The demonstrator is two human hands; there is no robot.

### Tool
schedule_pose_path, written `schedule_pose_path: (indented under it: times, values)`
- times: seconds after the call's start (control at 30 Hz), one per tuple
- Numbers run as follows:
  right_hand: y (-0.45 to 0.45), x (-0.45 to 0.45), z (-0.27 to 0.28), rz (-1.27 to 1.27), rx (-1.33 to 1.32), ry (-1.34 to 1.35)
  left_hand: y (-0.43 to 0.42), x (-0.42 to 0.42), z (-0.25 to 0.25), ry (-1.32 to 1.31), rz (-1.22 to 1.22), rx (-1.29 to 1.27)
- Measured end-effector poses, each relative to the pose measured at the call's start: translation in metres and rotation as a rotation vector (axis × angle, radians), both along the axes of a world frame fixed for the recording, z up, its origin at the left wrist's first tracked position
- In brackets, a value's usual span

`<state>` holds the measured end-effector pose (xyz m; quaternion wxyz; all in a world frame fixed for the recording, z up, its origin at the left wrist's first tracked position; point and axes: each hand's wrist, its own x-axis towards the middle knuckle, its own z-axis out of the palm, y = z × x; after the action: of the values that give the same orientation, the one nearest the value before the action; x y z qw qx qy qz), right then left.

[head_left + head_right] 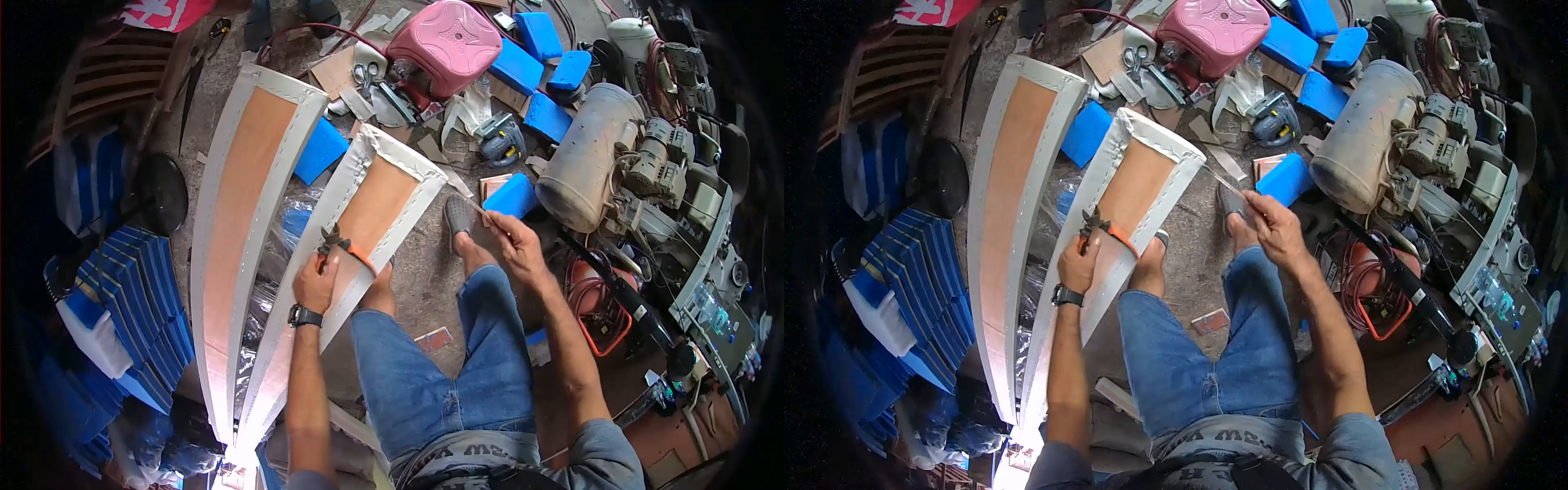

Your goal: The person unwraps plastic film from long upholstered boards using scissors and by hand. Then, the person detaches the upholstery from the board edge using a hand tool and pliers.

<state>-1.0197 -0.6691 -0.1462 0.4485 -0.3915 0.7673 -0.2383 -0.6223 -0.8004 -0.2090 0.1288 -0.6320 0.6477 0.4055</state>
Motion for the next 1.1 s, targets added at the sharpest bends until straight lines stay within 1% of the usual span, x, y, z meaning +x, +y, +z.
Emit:
schedule_pose_path:
  times: [0.03, 0.07, 0.1, 0.13, 0.2, 0.27, 0.33, 0.4, 0.47, 0.53, 0.6, 0.67, 0.73, 0.83, 1.0, 1.1]
  values:
    - [-0.002, -0.009, 0.002, 0.045, 0.074, 0.054, -0.006, 0.003, 0.002, 0.0, -0.002, 0.003]
    - [-0.004, -0.015, -0.004, 0.06, 0.028, 0.077, -0.012, 0.005, 0.008, -0.026, -0.133, -0.103]
    - [-0.012, -0.021, -0.006, 0.135, 0.049, 0.106, -0.016, 0.003, 0.014, -0.055, -0.26, -0.203]
    - [-0.02, -0.028, -0.006, 0.217, 0.069, 0.131, -0.017, -0.004, 0.019, -0.066, -0.251, -0.191]
    - [-0.033, -0.032, -0.008, 0.27, 0.077, 0.136, -0.022, -0.027, 0.025, -0.009, -0.131, -0.488]
    - [-0.048, -0.042, -0.016, 0.322, 0.074, 0.145, -0.029, -0.054, 0.018, -0.024, -0.111, -0.506]
    - [-0.051, -0.048, -0.02, 0.387, 0.125, 0.181, -0.043, -0.098, 0.005, 0.229, 0.064, -0.56]
    - [-0.052, -0.056, -0.022, 0.429, 0.105, 0.181, -0.062, -0.136, -0.015, 0.268, 0.143, -0.489]
    - [-0.055, -0.065, -0.021, 0.455, 0.108, 0.13, -0.085, -0.158, -0.042, 0.217, 0.116, -0.467]
    - [-0.062, -0.071, -0.015, 0.487, 0.124, 0.124, -0.101, -0.171, -0.049, 0.169, 0.076, -0.444]
    - [-0.062, -0.074, -0.017, 0.51, 0.14, 0.117, -0.119, -0.176, -0.04, 0.12, 0.102, -0.133]
    - [-0.062, -0.077, -0.023, 0.585, 0.104, 0.165, -0.122, -0.174, -0.043, 0.096, 0.054, -0.171]
    - [-0.063, -0.079, -0.024, 0.604, 0.097, 0.175, -0.127, -0.171, -0.046, 0.113, 0.059, -0.066]
    - [-0.068, -0.084, -0.025, 0.659, 0.083, 0.202, -0.13, -0.168, -0.054, 0.104, 0.063, -0.012]
    - [-0.081, -0.09, -0.021, 0.757, 0.08, 0.232, -0.132, -0.171, -0.048, 0.134, 0.082, 0.003]
    - [-0.083, -0.089, -0.014, 0.701, 0.097, 0.166, -0.133, -0.171, -0.049, 0.157, 0.101, 0.031]
